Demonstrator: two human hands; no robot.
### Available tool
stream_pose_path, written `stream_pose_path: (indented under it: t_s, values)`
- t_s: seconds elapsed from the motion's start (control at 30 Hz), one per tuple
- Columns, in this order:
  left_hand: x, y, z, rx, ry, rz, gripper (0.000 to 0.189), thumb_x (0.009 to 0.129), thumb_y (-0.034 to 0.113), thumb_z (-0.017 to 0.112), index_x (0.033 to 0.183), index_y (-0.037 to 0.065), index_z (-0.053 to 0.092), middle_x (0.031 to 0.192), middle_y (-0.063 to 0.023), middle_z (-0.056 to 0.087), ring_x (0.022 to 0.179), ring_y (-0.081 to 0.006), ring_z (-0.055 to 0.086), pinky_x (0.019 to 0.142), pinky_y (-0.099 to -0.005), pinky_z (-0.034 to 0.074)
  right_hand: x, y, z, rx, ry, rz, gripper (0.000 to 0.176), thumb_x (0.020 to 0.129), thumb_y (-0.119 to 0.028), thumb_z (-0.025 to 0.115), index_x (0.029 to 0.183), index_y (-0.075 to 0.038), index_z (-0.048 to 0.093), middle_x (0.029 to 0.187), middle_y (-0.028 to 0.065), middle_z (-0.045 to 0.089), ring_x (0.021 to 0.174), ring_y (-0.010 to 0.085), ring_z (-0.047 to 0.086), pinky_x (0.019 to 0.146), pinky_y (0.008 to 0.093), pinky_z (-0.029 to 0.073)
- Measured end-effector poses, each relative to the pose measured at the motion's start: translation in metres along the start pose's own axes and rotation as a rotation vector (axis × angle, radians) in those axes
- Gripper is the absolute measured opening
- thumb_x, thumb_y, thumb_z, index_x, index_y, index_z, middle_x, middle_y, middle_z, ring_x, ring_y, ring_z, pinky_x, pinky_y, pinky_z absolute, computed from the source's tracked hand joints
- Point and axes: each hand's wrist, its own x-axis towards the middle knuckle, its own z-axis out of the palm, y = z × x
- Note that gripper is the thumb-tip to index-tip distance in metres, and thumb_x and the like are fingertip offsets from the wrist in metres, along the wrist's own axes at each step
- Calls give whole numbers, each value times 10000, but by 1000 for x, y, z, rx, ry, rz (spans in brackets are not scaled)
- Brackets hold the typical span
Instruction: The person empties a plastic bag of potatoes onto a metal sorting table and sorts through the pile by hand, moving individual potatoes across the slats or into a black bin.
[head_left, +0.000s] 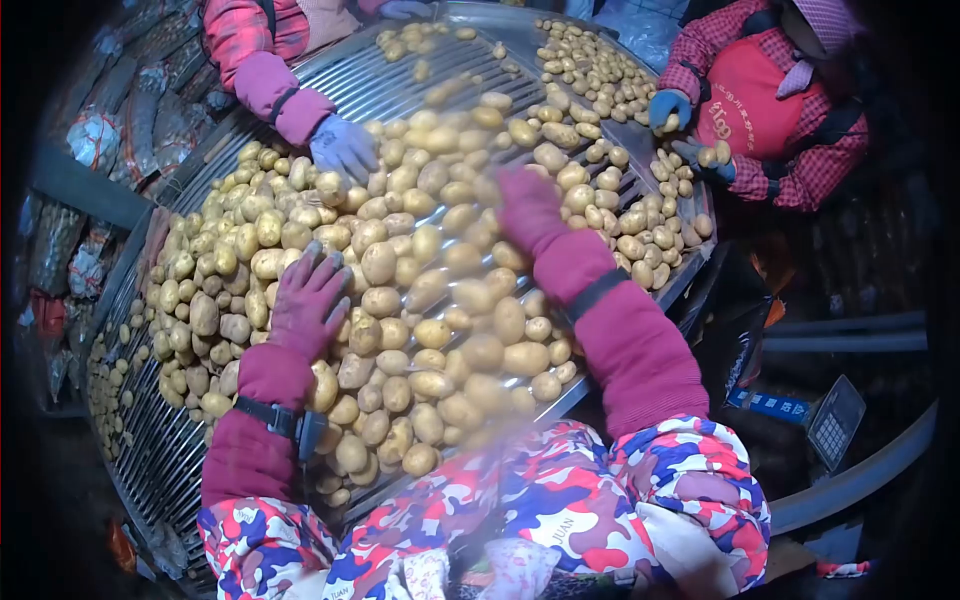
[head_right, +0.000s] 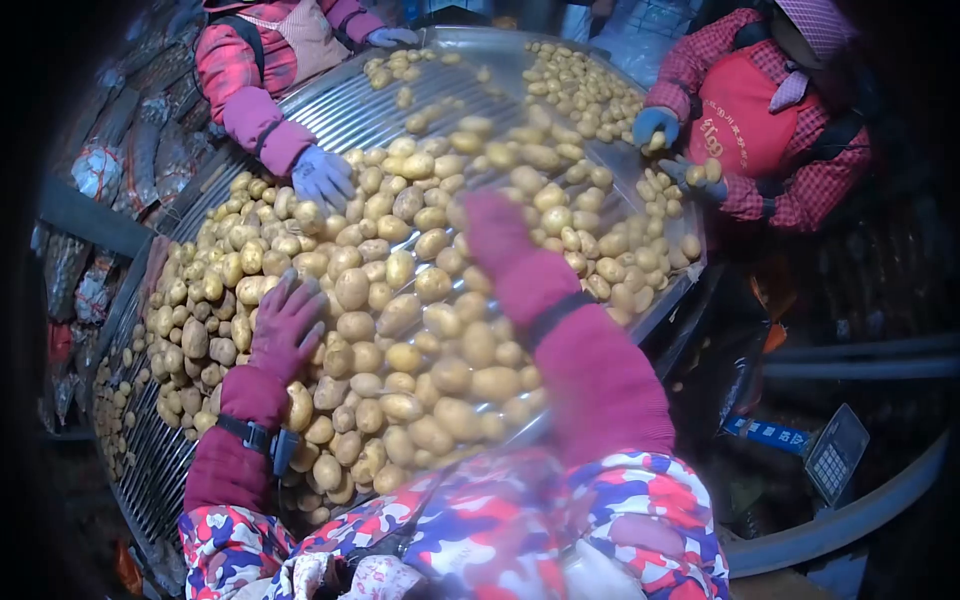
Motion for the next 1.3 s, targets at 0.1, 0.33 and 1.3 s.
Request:
stream_pose_path:
  t_s: [0.1, 0.33, 1.3]
  values:
    - [1, 4, -1, -7, 13, -6, 458, 881, 249, 658, 1304, 74, 626, 1473, -122, 523, 1445, -368, 366, 1190, -503, 283, -48, -13, -9, 134, -126, -165, 646, 792, -300, 748, 1402, -179, 575, 1307, 191, 612, 1217, 361, 595, 1036, 428, 483]
    - [2, 3, 1, -4, 30, -8, 462, 862, 235, 665, 1294, 76, 623, 1451, -127, 532, 1427, -381, 379, 1180, -507, 291, -19, 17, -75, 407, -474, -51, 594, 823, -331, 709, 1366, -116, 600, 1264, 180, 656, 1198, 360, 617, 1035, 413, 485]
    - [5, -6, 19, -5, 129, -23, 421, 811, 170, 688, 1230, 121, 694, 1415, -77, 590, 1401, -370, 428, 1150, -519, 334, -30, 92, -66, 2026, -175, 304, 481, 1083, -333, 479, 1440, -11, 483, 1368, 189, 585, 1164, 320, 654, 886, 407, 627]
